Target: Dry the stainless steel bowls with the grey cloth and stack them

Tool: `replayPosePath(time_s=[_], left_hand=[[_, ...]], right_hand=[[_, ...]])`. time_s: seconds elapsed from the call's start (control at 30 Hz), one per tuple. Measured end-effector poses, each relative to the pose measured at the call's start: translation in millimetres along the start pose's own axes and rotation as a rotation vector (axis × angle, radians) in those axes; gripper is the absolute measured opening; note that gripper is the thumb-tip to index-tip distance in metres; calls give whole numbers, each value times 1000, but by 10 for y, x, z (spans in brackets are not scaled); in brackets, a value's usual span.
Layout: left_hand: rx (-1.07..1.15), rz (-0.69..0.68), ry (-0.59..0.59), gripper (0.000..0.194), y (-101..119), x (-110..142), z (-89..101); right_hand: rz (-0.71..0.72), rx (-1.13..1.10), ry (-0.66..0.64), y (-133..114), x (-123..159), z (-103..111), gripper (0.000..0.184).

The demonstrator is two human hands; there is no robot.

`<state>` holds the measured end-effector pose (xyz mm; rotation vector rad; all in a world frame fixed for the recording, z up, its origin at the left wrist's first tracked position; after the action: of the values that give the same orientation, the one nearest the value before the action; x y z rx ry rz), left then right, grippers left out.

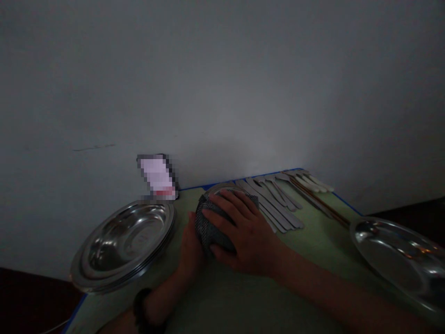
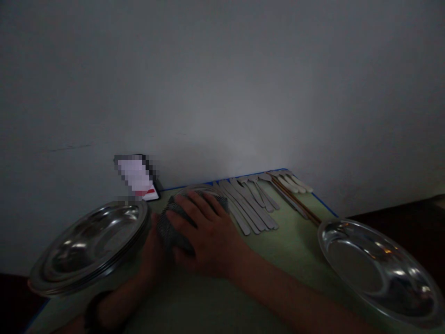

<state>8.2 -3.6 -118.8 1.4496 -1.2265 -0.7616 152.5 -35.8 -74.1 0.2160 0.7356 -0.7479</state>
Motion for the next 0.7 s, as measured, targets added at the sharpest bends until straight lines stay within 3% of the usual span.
replayPosePath(time_s=[0.07,0.17,0.27,0.33,0.43,0.7], left_hand=[[-177,-46,134,31,70,85,29],[-381,-119,158,36,170,190,0],[-458,-245,118,35,200,217,-12],[-465,-284,20,40,174,196,-28],[-443,-287,-107,47,151,159,-72],[-444,-179,38,40,174,112,-63]], right_hand=[[7,-24,5,-21,-32,61,54],[-14,-64,26,-19,-73,143,52],[-91,-111,70,24,-103,215,51],[-155,-150,98,70,-110,239,50],[-227,-215,144,153,-93,225,47],[-375,-415,224,433,76,-27,39]])
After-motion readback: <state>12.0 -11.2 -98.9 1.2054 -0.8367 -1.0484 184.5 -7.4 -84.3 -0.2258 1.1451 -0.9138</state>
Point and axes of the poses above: each hand's wrist, its own x-axis away from the middle knuckle, its own z-axis out of the back of the hand, y = z × x, the point moved 3 cm from there along -x, towards the middle knuckle, and after that the axes turned 1 degree about x, right-handed, at the moved point
